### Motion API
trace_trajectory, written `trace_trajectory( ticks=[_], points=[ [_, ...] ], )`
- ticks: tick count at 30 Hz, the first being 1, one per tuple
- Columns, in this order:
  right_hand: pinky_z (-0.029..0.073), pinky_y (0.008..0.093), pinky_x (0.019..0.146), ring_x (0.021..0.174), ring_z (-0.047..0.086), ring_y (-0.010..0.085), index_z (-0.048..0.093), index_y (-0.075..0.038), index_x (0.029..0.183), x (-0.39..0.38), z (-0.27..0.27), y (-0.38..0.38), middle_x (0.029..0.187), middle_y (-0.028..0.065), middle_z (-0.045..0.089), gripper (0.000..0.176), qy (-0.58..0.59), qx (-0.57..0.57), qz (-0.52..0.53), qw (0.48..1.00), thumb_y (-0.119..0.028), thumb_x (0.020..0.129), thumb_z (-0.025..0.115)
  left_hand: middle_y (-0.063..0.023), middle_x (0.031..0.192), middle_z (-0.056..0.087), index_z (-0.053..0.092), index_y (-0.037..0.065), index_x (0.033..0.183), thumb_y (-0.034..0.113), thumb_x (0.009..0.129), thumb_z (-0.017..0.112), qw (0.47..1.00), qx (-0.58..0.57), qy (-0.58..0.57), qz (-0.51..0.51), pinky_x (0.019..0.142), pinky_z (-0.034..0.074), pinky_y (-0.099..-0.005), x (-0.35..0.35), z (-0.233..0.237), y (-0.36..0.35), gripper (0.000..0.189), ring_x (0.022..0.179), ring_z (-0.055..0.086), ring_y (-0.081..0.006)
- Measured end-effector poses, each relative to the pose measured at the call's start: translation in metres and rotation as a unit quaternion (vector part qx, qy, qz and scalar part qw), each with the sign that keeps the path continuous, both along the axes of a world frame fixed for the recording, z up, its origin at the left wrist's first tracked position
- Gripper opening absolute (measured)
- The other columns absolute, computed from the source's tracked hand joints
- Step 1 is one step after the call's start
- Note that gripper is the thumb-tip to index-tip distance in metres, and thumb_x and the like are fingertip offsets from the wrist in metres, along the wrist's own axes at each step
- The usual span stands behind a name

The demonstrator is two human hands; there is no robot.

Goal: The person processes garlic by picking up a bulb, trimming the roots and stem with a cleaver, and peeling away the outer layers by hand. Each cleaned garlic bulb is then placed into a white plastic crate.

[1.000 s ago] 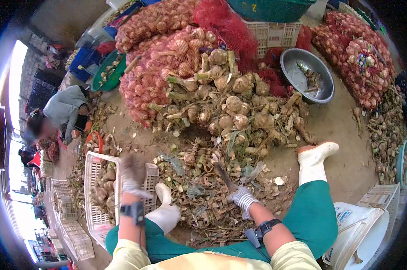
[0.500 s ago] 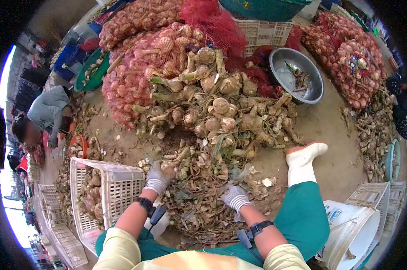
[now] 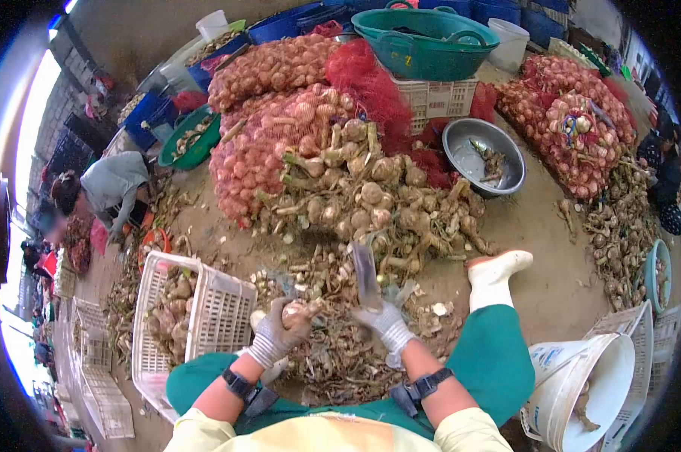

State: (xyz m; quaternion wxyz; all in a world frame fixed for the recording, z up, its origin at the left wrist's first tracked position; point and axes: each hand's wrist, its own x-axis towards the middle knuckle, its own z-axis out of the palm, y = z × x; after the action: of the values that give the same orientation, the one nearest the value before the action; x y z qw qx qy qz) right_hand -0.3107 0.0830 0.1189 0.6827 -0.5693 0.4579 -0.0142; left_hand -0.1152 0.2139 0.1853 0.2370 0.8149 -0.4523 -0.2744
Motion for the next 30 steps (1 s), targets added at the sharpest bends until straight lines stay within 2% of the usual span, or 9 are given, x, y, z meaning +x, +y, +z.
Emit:
trace_trajectory(
  ticks=[9,13,15,17,20,23,25,27,30],
  points=[
    [0.049,0.0297,0.066,0.072,0.057,0.0152,0.058,-0.004,0.086,-0.003,0.025,0.013,0.077,0.0042,0.059,0.028,-0.299,0.078,-0.268,0.912,-0.009,0.064,0.075,-0.0156,0.107,0.058,0.049,0.005,0.115,-0.002,0.071,0.063,0.98,-0.108,0.03,-0.166,0.078,0.049,-0.0297,0.002,0.01,0.026,0.047,0.093,0.06,-0.0221],
    [0.049,0.0262,0.062,0.074,0.059,0.0143,0.059,-0.003,0.083,-0.02,0.068,0.028,0.082,0.0058,0.062,0.02,-0.3,-0.075,-0.305,0.901,-0.005,0.068,0.071,-0.0156,0.108,0.056,0.048,0.005,0.118,0.007,0.072,0.067,0.959,-0.017,-0.265,-0.101,0.073,0.05,-0.0291,0.02,0.011,0.027,0.049,0.086,0.06,-0.0222],
    [0.049,0.0253,0.062,0.075,0.06,0.0142,0.059,-0.003,0.084,-0.012,0.083,0.04,0.086,0.0065,0.062,0.018,-0.283,-0.141,-0.295,0.901,-0.004,0.07,0.07,-0.0104,0.109,0.055,0.049,0.006,0.116,0.024,0.077,0.066,0.99,-0.068,0.123,-0.009,0.076,0.048,-0.0324,-0.011,0.011,0.023,0.047,0.088,0.057,-0.0221],
    [0.051,0.0315,0.065,0.073,0.061,0.0165,0.059,-0.004,0.083,-0.003,0.085,0.053,0.084,0.0113,0.064,0.013,-0.324,-0.518,-0.145,0.779,-0.013,0.075,0.067,-0.0144,0.116,0.049,0.044,0.001,0.119,0.025,0.079,0.063,0.777,-0.034,0.62,0.104,0.078,0.049,-0.0353,-0.049,0.033,0.009,0.05,0.094,0.055,-0.0213],
    [0.05,0.0297,0.069,0.08,0.062,0.0198,0.06,-0.003,0.084,-0.006,0.071,0.059,0.093,0.0133,0.063,0.013,-0.386,-0.387,-0.025,0.837,-0.01,0.074,0.066,-0.0123,0.109,0.053,0.041,0.003,0.119,0.021,0.08,0.062,0.718,-0.145,0.657,0.179,0.074,0.049,-0.0358,-0.036,-0.028,0.011,0.048,0.088,0.055,-0.0192],
    [0.05,0.029,0.066,0.074,0.062,0.0229,0.059,-0.002,0.08,-0.014,0.072,0.052,0.084,0.0133,0.063,0.012,-0.362,-0.392,0.053,0.844,-0.009,0.073,0.066,-0.0096,0.099,0.056,0.041,0.004,0.116,0.021,0.08,0.061,0.875,-0.247,0.415,0.038,0.071,0.049,-0.0351,-0.02,-0.05,0.012,0.045,0.083,0.055,-0.0179],
    [0.049,0.0298,0.061,0.067,0.06,0.0243,0.06,-0.003,0.082,-0.02,0.088,0.045,0.075,0.0131,0.061,0.012,-0.13,-0.437,0.036,0.889,-0.011,0.073,0.064,-0.0083,0.096,0.058,0.04,0.005,0.114,0.022,0.079,0.062,0.816,-0.201,0.53,0.109,0.071,0.049,-0.0331,-0.023,-0.013,0.017,0.045,0.084,0.056,-0.0174],
    [0.048,0.034,0.059,0.064,0.058,0.028,0.061,-0.006,0.083,-0.011,0.077,0.037,0.071,0.0131,0.059,0.014,-0.144,-0.491,0.037,0.858,-0.012,0.071,0.061,-0.011,0.103,0.057,0.041,0.005,0.114,0.025,0.086,0.054,0.99,-0.064,0.094,-0.085,0.075,0.048,-0.0337,-0.023,-0.012,0.012,0.037,0.088,0.057,-0.0195],
    [0.048,0.0404,0.062,0.067,0.058,0.0312,0.061,-0.009,0.081,-0.003,0.077,0.039,0.07,0.0121,0.057,0.017,-0.082,-0.549,0.169,0.814,-0.013,0.065,0.058,-0.0107,0.117,0.051,0.04,0.008,0.122,0.026,0.092,0.043,0.974,-0.026,0.184,-0.132,0.088,0.042,-0.0331,-0.008,-0.085,0.021,0.035,0.101,0.052,-0.0197]
  ],
)
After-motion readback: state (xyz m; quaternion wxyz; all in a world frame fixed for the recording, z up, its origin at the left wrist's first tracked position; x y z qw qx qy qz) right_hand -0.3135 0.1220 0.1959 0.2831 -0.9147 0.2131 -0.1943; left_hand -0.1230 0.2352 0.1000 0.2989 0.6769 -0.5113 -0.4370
